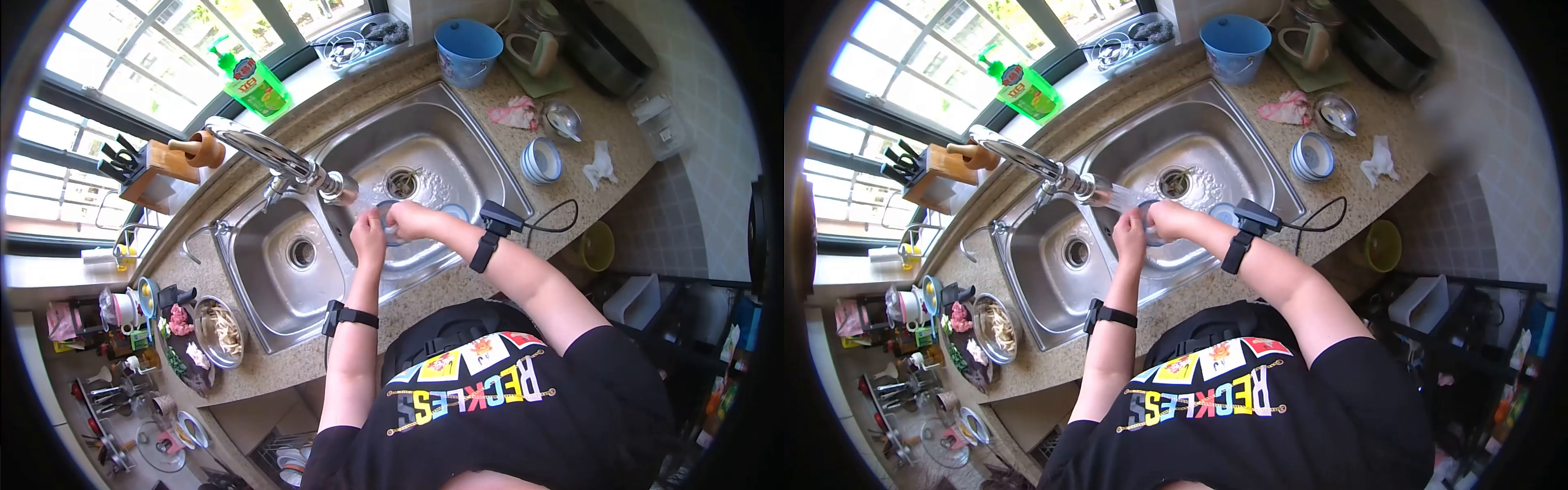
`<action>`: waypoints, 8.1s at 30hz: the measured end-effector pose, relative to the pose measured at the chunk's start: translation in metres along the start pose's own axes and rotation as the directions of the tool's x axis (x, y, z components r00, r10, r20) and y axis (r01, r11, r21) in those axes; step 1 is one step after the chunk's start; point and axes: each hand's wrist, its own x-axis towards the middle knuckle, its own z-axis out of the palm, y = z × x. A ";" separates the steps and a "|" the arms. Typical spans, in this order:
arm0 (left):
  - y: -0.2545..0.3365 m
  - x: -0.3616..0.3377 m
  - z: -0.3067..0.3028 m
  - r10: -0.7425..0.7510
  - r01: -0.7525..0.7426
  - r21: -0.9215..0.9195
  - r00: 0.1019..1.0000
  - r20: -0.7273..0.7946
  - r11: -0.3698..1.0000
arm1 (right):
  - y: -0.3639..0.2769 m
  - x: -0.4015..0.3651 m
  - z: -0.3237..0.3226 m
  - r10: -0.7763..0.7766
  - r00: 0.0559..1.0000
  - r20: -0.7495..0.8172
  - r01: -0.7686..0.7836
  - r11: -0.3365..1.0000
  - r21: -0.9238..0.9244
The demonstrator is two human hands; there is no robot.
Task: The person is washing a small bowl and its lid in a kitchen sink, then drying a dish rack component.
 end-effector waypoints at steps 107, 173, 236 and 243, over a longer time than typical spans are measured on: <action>0.159 0.001 0.205 0.177 -0.116 -0.211 0.937 0.302 0.971 | 0.164 -0.128 0.006 0.306 0.871 -0.385 0.084 0.679 0.729; -0.020 0.020 0.010 -0.205 0.273 -0.358 0.955 0.216 0.893 | 0.013 0.035 0.017 0.031 0.902 -0.431 0.145 0.918 0.368; -0.008 0.033 0.021 -0.126 0.511 -0.859 0.850 0.511 -0.037 | -0.017 0.005 0.036 0.478 0.873 -0.095 -0.099 0.364 0.926; -0.010 0.011 0.017 -0.110 0.652 -0.740 0.734 0.670 -0.162 | -0.044 -0.003 0.005 -0.056 0.830 -0.555 0.078 0.997 0.016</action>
